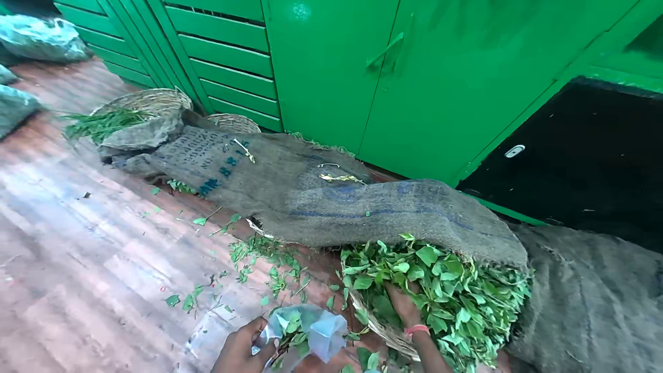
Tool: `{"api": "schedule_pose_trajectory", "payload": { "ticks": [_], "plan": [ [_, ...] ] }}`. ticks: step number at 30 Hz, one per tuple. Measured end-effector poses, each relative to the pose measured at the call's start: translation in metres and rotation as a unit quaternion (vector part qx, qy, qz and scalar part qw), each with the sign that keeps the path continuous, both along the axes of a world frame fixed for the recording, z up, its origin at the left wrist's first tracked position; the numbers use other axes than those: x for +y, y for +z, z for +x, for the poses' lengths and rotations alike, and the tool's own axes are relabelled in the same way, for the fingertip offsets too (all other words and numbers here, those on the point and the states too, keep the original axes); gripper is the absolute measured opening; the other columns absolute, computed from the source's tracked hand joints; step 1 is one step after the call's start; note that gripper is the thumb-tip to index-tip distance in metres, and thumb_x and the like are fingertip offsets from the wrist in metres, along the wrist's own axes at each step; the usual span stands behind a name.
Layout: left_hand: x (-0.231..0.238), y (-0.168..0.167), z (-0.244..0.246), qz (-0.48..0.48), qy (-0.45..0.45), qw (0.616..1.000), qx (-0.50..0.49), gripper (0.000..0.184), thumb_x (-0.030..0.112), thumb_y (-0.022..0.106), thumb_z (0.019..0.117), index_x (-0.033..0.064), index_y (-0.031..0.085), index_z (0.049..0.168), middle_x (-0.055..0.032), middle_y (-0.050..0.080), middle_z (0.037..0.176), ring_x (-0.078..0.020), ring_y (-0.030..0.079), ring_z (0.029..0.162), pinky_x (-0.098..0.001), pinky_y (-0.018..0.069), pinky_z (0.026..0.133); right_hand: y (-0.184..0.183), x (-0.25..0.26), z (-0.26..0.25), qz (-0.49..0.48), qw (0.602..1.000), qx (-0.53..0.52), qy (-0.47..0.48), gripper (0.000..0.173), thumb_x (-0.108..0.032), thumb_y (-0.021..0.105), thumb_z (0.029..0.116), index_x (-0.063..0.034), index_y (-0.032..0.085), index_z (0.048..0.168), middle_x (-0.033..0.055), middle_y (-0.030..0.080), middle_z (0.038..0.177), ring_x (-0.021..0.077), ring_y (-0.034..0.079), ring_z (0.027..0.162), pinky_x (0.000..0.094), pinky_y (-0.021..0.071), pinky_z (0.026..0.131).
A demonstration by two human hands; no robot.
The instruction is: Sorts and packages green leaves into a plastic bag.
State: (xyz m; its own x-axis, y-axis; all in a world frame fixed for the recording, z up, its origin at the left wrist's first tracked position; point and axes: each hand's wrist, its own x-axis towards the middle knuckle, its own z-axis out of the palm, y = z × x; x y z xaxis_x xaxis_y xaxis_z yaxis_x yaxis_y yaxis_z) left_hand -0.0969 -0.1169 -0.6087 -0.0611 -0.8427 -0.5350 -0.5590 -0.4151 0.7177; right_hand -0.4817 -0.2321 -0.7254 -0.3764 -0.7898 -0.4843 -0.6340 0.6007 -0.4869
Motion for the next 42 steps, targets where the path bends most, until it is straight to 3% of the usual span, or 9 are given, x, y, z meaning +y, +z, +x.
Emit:
{"api": "schedule_pose_trajectory", "payload": {
  "ticks": [4,10,17,20,24,30,34,37,42],
  "plan": [
    [0.001,-0.003,-0.001,0.0,-0.014,1.0,-0.002,0.029,0.022,0.07,0.0912,0.0008,0.064,0.111,-0.0091,0.07,0.082,-0.0205,0.067,0.075,-0.0446,0.0548,0.074,0.059,0.025,-0.03,0.128,0.971,0.119,0.162,0.078,-0.056,0.074,0.0849,0.0019,0.061,0.134,0.0277,0.064,0.129,0.0448,0.06,0.125,0.0641,0.0457,0.105],
    [-0.005,-0.002,-0.005,0.014,-0.014,1.0,-0.006,0.028,0.02,0.071,0.0911,0.0018,0.064,0.11,-0.0076,0.07,0.08,-0.0187,0.067,0.071,-0.0428,0.0551,0.072,0.048,0.049,-0.025,0.227,0.917,0.207,0.255,0.058,-0.045,0.066,0.0939,-0.0055,0.062,0.136,0.0304,0.062,0.133,0.05,0.059,0.123,0.0681,0.048,0.097],
    [-0.014,0.003,-0.015,0.005,0.027,0.999,-0.03,0.048,0.028,0.081,0.0848,0.0019,0.059,0.119,-0.0109,0.075,0.093,-0.024,0.074,0.083,-0.0476,0.0592,0.08,0.066,0.036,-0.091,0.144,0.956,-0.043,0.253,0.078,-0.042,0.085,0.0814,-0.0028,0.056,0.143,0.0251,0.064,0.13,0.0399,0.061,0.122,0.0594,0.0472,0.106],
    [-0.015,0.005,-0.015,0.015,0.025,0.998,-0.048,0.053,0.026,0.085,0.0803,0.002,0.057,0.118,-0.0109,0.075,0.093,-0.0245,0.074,0.084,-0.0479,0.0588,0.079,0.095,0.048,-0.122,0.058,0.968,-0.095,0.227,0.048,-0.02,0.076,0.0909,-0.0061,0.065,0.135,0.0177,0.067,0.131,0.0317,0.069,0.113,0.0521,0.0552,0.101],
    [-0.014,0.002,-0.014,0.008,0.028,0.998,-0.05,0.045,0.019,0.081,0.0798,0.0031,0.059,0.116,-0.0109,0.074,0.097,-0.025,0.073,0.087,-0.0495,0.0582,0.081,0.126,0.063,-0.107,0.054,0.968,0.148,0.196,0.016,-0.02,0.07,0.0909,-0.0111,0.079,0.101,0.0131,0.076,0.097,0.0346,0.072,0.094,0.0606,0.0561,0.084],
    [-0.012,0.001,-0.012,0.003,0.031,0.999,-0.043,0.042,0.019,0.079,0.081,0.0042,0.06,0.115,-0.0087,0.075,0.095,-0.0218,0.073,0.087,-0.0465,0.0582,0.081,0.136,0.105,-0.06,0.227,0.929,0.226,0.186,0.044,-0.034,0.077,0.0874,0.0011,0.07,0.113,0.029,0.067,0.119,0.0493,0.064,0.113,0.0669,0.052,0.089],
    [-0.009,0.002,-0.013,0.003,0.017,0.999,-0.033,0.04,0.018,0.08,0.0813,0.0027,0.061,0.114,-0.0097,0.074,0.095,-0.0221,0.072,0.088,-0.0463,0.0575,0.081,0.09,0.143,-0.069,0.279,0.915,0.189,0.222,0.043,-0.033,0.067,0.0975,0.0031,0.067,0.122,0.0294,0.065,0.126,0.0482,0.061,0.12,0.0661,0.0473,0.099],
    [-0.011,-0.001,-0.012,-0.004,0.021,0.999,-0.029,0.038,0.018,0.08,0.0806,0.0043,0.062,0.111,-0.008,0.074,0.093,-0.0203,0.072,0.086,-0.0452,0.0578,0.08,0.08,0.158,-0.092,0.224,0.942,0.139,0.207,0.032,-0.03,0.06,0.1011,-0.0026,0.072,0.113,0.0246,0.071,0.114,0.045,0.067,0.11,0.064,0.0528,0.091],
    [-0.014,-0.008,-0.012,-0.008,0.022,0.999,-0.034,0.034,0.021,0.078,0.0808,0.0082,0.063,0.108,-0.0034,0.074,0.09,-0.0161,0.072,0.083,-0.0414,0.0586,0.077,0.163,0.162,-0.121,0.018,0.974,0.035,0.221,0.024,-0.019,0.058,0.1025,-0.0002,0.072,0.106,0.0189,0.073,0.09,0.0383,0.071,0.086,0.0638,0.0547,0.082]
  ]
}}
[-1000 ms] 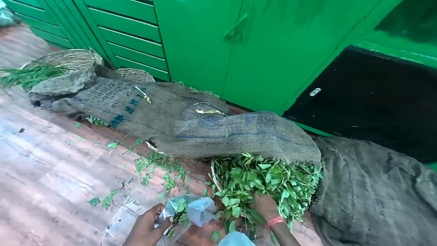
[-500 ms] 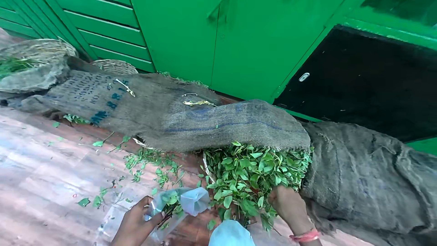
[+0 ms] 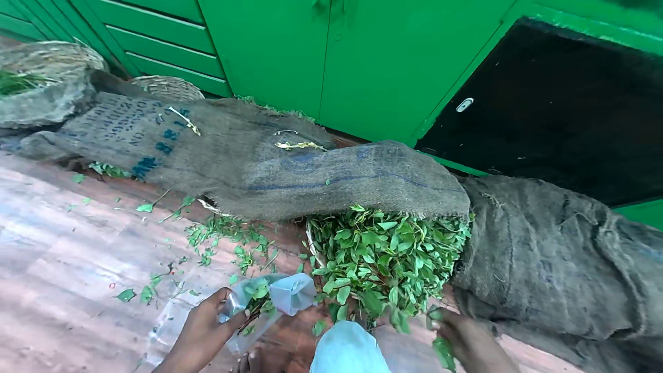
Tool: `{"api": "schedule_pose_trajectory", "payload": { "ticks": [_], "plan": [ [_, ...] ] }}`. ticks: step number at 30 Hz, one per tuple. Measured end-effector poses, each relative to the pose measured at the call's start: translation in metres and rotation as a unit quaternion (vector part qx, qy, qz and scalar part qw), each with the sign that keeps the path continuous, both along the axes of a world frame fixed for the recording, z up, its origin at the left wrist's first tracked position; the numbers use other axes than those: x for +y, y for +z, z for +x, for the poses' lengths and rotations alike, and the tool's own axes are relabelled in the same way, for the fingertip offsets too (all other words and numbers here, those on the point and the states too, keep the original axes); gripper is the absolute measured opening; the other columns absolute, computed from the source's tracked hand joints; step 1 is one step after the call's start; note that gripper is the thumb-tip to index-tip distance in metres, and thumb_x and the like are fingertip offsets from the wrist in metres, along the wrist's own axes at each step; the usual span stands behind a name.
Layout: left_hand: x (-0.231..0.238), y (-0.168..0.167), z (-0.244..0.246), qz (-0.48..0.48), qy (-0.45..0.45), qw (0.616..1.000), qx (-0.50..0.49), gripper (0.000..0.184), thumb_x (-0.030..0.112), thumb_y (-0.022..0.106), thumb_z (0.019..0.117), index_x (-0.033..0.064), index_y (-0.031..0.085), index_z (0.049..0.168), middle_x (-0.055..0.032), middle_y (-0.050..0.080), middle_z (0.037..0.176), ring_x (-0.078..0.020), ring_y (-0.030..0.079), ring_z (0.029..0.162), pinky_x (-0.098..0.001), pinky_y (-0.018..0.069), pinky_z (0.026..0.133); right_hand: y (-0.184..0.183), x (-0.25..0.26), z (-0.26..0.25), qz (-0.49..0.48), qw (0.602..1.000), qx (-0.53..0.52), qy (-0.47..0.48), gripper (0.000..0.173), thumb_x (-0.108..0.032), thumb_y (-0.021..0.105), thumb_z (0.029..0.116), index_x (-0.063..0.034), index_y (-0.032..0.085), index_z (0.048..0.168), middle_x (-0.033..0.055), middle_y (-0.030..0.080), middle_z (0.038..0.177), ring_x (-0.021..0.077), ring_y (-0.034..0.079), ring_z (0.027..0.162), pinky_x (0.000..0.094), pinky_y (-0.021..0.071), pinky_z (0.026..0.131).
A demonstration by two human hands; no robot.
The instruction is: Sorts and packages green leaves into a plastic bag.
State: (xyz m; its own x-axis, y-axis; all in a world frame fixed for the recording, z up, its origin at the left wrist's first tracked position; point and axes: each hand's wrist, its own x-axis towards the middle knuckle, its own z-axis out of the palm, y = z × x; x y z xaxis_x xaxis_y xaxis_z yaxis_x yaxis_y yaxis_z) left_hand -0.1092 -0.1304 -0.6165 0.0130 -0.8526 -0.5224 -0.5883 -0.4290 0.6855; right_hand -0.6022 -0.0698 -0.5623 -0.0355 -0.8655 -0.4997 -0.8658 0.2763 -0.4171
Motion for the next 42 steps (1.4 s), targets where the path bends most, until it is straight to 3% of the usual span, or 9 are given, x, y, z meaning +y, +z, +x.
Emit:
{"api": "schedule_pose_trajectory", "payload": {
  "ticks": [6,11,14,18,22,32,36,39,42],
  "plan": [
    [-0.007,-0.001,-0.005,-0.015,-0.009,1.0,-0.005,0.035,0.023,0.079,0.0788,0.0089,0.064,0.107,-0.0027,0.074,0.09,-0.0156,0.072,0.084,-0.0416,0.0589,0.078,0.021,-0.034,0.01,-0.236,0.972,-0.015,0.017,0.026,-0.022,0.054,0.1034,-0.001,0.07,0.101,0.0111,0.07,0.085,0.0259,0.07,0.076,0.0497,0.0599,0.071],
    [-0.006,0.007,-0.008,-0.007,0.0,0.999,0.048,0.04,0.018,0.085,0.0794,0.0052,0.065,0.111,-0.0061,0.076,0.093,-0.018,0.074,0.084,-0.0403,0.0617,0.078,-0.084,-0.073,0.063,-0.063,0.996,0.051,0.036,0.067,-0.027,0.076,0.0905,0.0099,0.053,0.141,0.0304,0.054,0.143,0.0475,0.05,0.135,0.0584,0.042,0.112],
    [-0.002,0.011,-0.011,0.0,0.027,0.995,0.094,0.038,0.014,0.086,0.0791,0.0057,0.064,0.11,-0.0064,0.077,0.092,-0.0181,0.076,0.081,-0.0358,0.0635,0.075,-0.115,-0.088,0.077,-0.009,0.99,0.133,0.044,0.082,-0.021,0.082,0.0744,0.0095,0.049,0.143,0.0294,0.051,0.146,0.0476,0.046,0.138,0.0622,0.0393,0.112],
    [0.006,0.011,-0.009,0.015,0.037,0.992,0.119,0.039,0.012,0.084,0.0802,0.0064,0.062,0.111,-0.0068,0.077,0.092,-0.0191,0.076,0.079,-0.0348,0.0642,0.073,-0.102,-0.108,0.077,0.032,0.987,0.158,0.013,0.076,-0.038,0.08,0.0773,0.0045,0.056,0.135,0.0253,0.066,0.123,0.0426,0.064,0.116,0.0613,0.0491,0.1],
    [0.008,0.008,-0.004,0.027,0.053,0.991,0.117,0.035,0.013,0.082,0.0805,0.0061,0.059,0.106,-0.0069,0.076,0.09,-0.0198,0.076,0.08,-0.0364,0.0637,0.076,-0.084,-0.124,0.054,0.065,0.996,0.004,-0.063,0.051,-0.038,0.081,0.0809,0.0017,0.068,0.11,0.022,0.069,0.102,0.0391,0.067,0.1,0.0616,0.0527,0.088],
    [0.009,0.005,-0.005,0.043,0.018,0.991,0.126,0.033,0.017,0.082,0.0796,0.0077,0.06,0.102,-0.0054,0.075,0.09,-0.018,0.075,0.081,-0.0352,0.0623,0.077,-0.092,-0.129,0.043,0.101,0.946,-0.242,-0.19,0.07,-0.023,0.081,0.0847,-0.0051,0.049,0.144,0.0149,0.061,0.136,0.0242,0.06,0.123,0.0453,0.0511,0.102],
    [0.006,0.007,-0.007,0.053,0.021,0.99,0.129,0.032,0.015,0.081,0.0804,0.0076,0.06,0.103,-0.006,0.076,0.091,-0.0184,0.075,0.081,-0.0351,0.0627,0.077,-0.101,-0.127,0.058,0.111,0.991,-0.061,-0.046,0.087,-0.034,0.091,0.0713,0.0042,0.049,0.137,0.0228,0.065,0.12,0.0342,0.065,0.113,0.0541,0.0521,0.098],
    [0.006,0.006,-0.007,0.048,0.015,0.99,0.129,0.033,0.015,0.082,0.0806,0.0069,0.06,0.104,-0.0069,0.076,0.093,-0.0193,0.076,0.082,-0.0359,0.0632,0.078,-0.095,-0.123,0.075,0.148,0.984,0.099,0.014,0.124,-0.056,0.095,0.0594,0.0081,0.035,0.147,0.0303,0.057,0.133,0.0441,0.06,0.122,0.0597,0.0487,0.103],
    [0.007,0.005,-0.005,0.05,0.006,0.991,0.123,0.035,0.017,0.082,0.0812,0.0058,0.06,0.106,-0.0076,0.076,0.094,-0.02,0.075,0.083,-0.0377,0.0629,0.08,-0.09,-0.116,0.086,0.156,0.973,0.169,0.024,0.119,-0.045,0.094,0.0643,0.0093,0.03,0.15,0.0337,0.051,0.14,0.0484,0.059,0.122,0.061,0.0505,0.1]
  ]
}}
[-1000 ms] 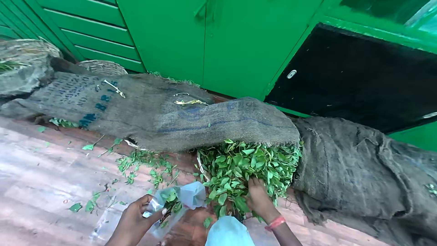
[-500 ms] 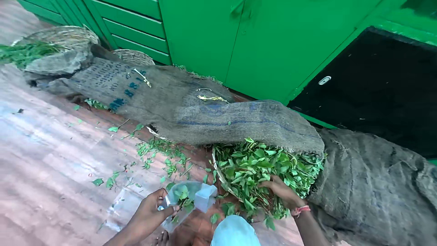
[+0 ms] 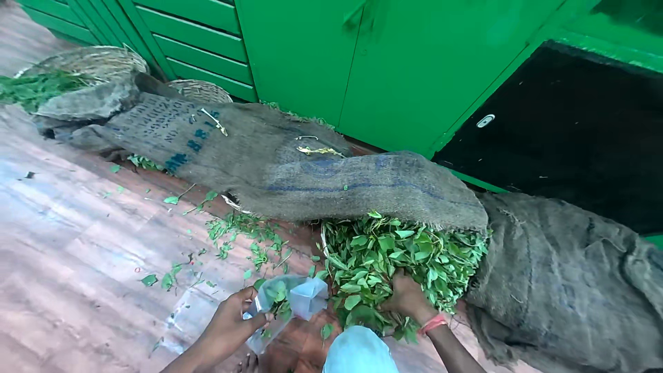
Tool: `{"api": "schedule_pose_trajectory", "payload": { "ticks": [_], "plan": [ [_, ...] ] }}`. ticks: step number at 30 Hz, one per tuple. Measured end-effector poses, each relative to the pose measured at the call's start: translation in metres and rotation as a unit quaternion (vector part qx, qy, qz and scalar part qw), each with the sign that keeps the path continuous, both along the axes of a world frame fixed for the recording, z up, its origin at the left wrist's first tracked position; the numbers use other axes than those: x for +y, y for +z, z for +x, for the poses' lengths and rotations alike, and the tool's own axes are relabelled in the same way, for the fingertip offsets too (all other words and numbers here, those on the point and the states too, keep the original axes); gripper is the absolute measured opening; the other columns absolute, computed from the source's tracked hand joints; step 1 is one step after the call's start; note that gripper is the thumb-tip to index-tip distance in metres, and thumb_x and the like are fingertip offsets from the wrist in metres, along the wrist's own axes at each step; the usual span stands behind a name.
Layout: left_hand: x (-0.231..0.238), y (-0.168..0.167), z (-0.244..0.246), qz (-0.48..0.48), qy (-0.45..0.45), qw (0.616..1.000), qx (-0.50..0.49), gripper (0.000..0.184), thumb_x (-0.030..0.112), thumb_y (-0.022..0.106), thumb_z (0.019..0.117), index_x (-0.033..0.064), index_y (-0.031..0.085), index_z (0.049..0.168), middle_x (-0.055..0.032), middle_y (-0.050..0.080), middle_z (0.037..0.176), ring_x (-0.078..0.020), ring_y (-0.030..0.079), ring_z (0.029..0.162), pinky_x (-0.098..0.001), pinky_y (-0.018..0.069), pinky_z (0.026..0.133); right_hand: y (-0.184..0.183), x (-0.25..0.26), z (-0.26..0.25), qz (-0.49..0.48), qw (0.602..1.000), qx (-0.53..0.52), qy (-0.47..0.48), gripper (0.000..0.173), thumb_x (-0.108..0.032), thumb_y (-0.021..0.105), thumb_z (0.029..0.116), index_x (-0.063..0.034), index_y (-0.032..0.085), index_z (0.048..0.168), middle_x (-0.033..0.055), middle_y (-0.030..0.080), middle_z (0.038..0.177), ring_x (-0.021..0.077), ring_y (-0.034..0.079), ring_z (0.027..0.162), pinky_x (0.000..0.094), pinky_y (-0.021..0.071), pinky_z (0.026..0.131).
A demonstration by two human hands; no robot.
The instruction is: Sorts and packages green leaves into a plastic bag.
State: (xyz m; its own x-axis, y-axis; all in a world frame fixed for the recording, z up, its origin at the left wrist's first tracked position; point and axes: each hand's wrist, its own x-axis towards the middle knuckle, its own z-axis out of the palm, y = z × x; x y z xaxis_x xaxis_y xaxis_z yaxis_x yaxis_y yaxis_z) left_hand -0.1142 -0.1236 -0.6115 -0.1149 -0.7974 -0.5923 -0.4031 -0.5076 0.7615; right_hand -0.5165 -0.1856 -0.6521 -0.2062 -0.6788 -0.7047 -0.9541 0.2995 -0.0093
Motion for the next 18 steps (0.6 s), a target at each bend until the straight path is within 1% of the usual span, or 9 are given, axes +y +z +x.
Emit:
{"api": "schedule_pose_trajectory", "payload": {
  "ticks": [2,4,6,7,9,11,14,16,18],
  "plan": [
    [0.001,-0.001,0.001,0.001,-0.006,1.0,-0.005,0.035,0.017,0.082,0.0808,0.0067,0.06,0.106,-0.0066,0.075,0.092,-0.0185,0.075,0.081,-0.0364,0.0625,0.079,0.003,0.003,0.005,0.002,0.999,0.034,0.017,0.095,-0.036,0.087,0.0713,0.0069,0.042,0.143,0.0314,0.06,0.129,0.0481,0.063,0.117,0.0646,0.0522,0.093],
    [0.0,-0.001,0.0,0.0,-0.014,1.0,-0.01,0.036,0.018,0.082,0.0808,0.0065,0.06,0.106,-0.0067,0.075,0.092,-0.0182,0.075,0.082,-0.0364,0.0622,0.079,0.006,-0.002,-0.001,0.01,0.999,0.021,0.026,0.071,-0.037,0.082,0.077,0.0034,0.055,0.129,0.0277,0.065,0.122,0.0467,0.064,0.114,0.0662,0.052,0.09],
    [-0.001,-0.001,0.0,-0.002,-0.015,1.0,-0.014,0.036,0.019,0.083,0.0802,0.0066,0.06,0.105,-0.0066,0.075,0.092,-0.0181,0.074,0.082,-0.0367,0.0619,0.079,0.007,-0.014,-0.02,-0.002,0.998,-0.063,0.006,0.059,-0.04,0.084,0.0777,0.0018,0.065,0.115,0.0247,0.068,0.112,0.0432,0.066,0.107,0.0653,0.0513,0.09],
    [-0.001,-0.002,0.0,-0.002,-0.016,1.0,-0.016,0.036,0.019,0.083,0.0805,0.0066,0.06,0.105,-0.0065,0.074,0.093,-0.0182,0.074,0.082,-0.0368,0.062,0.079,0.009,-0.019,-0.029,-0.016,0.993,-0.117,-0.02,0.056,-0.039,0.085,0.0777,0.0019,0.066,0.112,0.0231,0.069,0.107,0.0405,0.066,0.103,0.0635,0.0514,0.09],
    [0.001,-0.004,0.0,-0.001,-0.017,1.0,-0.023,0.036,0.021,0.082,0.0806,0.0073,0.06,0.106,-0.006,0.075,0.093,-0.0179,0.074,0.082,-0.0371,0.0619,0.079,0.012,-0.024,-0.041,-0.033,0.977,-0.201,-0.071,0.051,-0.031,0.083,0.0806,0.0011,0.064,0.116,0.0199,0.069,0.105,0.0344,0.067,0.099,0.0579,0.0537,0.088],
    [0.0,-0.003,-0.001,-0.001,-0.008,1.0,-0.02,0.036,0.018,0.08,0.0824,0.0068,0.06,0.11,-0.0063,0.075,0.095,-0.0184,0.075,0.083,-0.0374,0.0624,0.08,0.015,-0.026,-0.05,-0.029,0.96,-0.26,-0.099,0.048,-0.023,0.078,0.0874,0.0,0.06,0.125,0.0179,0.068,0.11,0.0294,0.067,0.101,0.0518,0.0545,0.089],
    [-0.002,0.004,-0.004,-0.016,0.029,0.999,-0.002,0.03,0.014,0.075,0.0861,0.007,0.059,0.111,-0.0061,0.075,0.091,-0.0182,0.075,0.079,-0.0354,0.0629,0.076,0.012,-0.024,-0.064,-0.014,0.94,-0.326,-0.104,0.045,-0.017,0.066,0.0974,-0.0019,0.052,0.138,0.0153,0.067,0.116,0.0232,0.066,0.103,0.045,0.0553,0.091],
    [-0.002,0.006,-0.005,-0.029,0.044,0.999,0.004,0.024,0.015,0.07,0.0884,0.0074,0.06,0.109,-0.0057,0.074,0.086,-0.0173,0.073,0.073,-0.0344,0.0607,0.071,0.007,-0.023,-0.068,-0.003,0.935,-0.341,-0.1,0.048,-0.018,0.066,0.0967,-0.0034,0.05,0.14,0.0139,0.067,0.117,0.0214,0.066,0.103,0.0437,0.0554,0.091],
    [-0.002,0.005,-0.004,-0.034,0.049,0.998,0.011,0.021,0.016,0.067,0.0892,0.0078,0.06,0.107,-0.0061,0.073,0.084,-0.018,0.072,0.071,-0.0349,0.0602,0.069,0.007,-0.023,-0.063,0.007,0.947,-0.309,-0.086,0.062,-0.032,0.08,0.0883,-0.0039,0.053,0.137,0.0123,0.069,0.117,0.021,0.068,0.106,0.0424,0.0563,0.096]
  ]
}}
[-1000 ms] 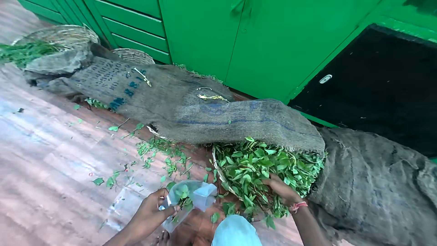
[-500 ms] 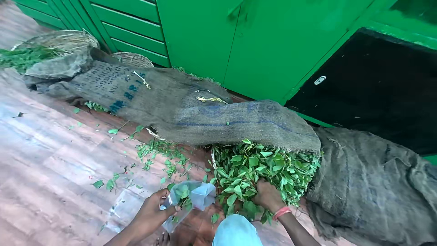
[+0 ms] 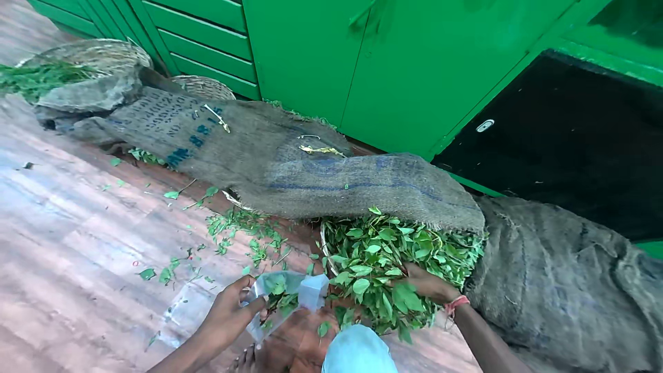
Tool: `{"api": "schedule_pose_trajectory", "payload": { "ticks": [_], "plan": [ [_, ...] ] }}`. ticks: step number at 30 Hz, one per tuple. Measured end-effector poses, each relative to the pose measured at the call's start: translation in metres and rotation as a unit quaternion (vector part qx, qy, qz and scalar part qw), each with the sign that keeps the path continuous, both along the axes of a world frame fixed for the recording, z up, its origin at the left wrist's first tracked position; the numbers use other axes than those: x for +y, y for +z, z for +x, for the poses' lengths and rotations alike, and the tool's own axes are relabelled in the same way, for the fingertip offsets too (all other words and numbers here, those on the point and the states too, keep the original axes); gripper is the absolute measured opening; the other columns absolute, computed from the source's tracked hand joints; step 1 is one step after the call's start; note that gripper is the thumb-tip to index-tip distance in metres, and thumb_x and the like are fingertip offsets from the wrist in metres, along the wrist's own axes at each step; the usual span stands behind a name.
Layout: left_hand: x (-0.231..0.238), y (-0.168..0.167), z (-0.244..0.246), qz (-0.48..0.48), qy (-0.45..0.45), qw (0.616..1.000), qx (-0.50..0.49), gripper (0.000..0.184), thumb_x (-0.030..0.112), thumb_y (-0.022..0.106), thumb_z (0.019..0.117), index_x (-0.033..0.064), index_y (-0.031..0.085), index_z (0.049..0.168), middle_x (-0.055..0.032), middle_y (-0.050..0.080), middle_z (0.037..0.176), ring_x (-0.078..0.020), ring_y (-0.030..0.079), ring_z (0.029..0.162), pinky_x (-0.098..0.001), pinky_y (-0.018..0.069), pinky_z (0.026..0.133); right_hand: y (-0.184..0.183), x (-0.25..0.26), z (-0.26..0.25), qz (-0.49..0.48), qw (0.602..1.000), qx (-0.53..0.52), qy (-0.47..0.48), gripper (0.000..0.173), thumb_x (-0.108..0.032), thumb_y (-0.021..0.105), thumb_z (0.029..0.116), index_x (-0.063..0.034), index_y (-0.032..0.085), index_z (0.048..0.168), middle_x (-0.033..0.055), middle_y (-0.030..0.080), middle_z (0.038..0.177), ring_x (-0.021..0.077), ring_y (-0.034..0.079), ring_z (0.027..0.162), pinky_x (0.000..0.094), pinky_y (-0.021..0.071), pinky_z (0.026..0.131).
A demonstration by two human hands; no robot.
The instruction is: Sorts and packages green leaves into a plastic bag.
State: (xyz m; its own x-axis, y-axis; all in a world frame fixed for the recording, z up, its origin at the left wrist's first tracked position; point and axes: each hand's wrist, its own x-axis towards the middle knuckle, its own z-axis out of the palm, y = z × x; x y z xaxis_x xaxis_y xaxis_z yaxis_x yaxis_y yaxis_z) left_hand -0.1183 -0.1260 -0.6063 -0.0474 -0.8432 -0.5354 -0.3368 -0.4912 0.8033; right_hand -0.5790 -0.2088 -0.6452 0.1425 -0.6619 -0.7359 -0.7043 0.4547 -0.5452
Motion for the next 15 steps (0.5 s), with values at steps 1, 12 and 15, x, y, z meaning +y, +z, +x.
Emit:
{"api": "schedule_pose_trajectory", "payload": {
  "ticks": [1,12,15],
  "plan": [
    [0.0,0.0,0.0,0.002,-0.002,1.0,0.001,0.021,0.017,0.067,0.0891,0.0081,0.06,0.107,-0.0061,0.073,0.084,-0.0181,0.072,0.071,-0.0351,0.0601,0.069,0.001,0.002,0.006,0.006,0.998,0.051,0.02,0.076,-0.041,0.087,0.0806,-0.0025,0.054,0.137,0.0148,0.068,0.121,0.0248,0.067,0.111,0.0456,0.0541,0.1],
    [-0.003,0.006,-0.002,0.011,-0.017,1.0,0.015,0.021,0.016,0.069,0.0944,0.0064,0.061,0.111,-0.0048,0.076,0.087,-0.0157,0.074,0.075,-0.0326,0.0611,0.074,0.014,0.024,0.005,-0.015,1.0,0.006,0.008,0.06,-0.019,0.082,0.0799,-0.0018,0.057,0.132,0.0141,0.069,0.114,0.0249,0.069,0.103,0.0467,0.0573,0.091],
    [-0.001,0.014,0.002,0.01,-0.008,0.997,0.074,0.016,0.012,0.066,0.0982,0.0038,0.061,0.112,-0.0081,0.075,0.085,-0.0185,0.074,0.075,-0.0334,0.0622,0.075,0.035,0.036,0.002,0.01,0.99,-0.126,-0.066,0.073,-0.015,0.08,0.0809,-0.008,0.047,0.145,0.005,0.07,0.118,0.0129,0.07,0.102,0.0335,0.0603,0.089]
  ]
}}
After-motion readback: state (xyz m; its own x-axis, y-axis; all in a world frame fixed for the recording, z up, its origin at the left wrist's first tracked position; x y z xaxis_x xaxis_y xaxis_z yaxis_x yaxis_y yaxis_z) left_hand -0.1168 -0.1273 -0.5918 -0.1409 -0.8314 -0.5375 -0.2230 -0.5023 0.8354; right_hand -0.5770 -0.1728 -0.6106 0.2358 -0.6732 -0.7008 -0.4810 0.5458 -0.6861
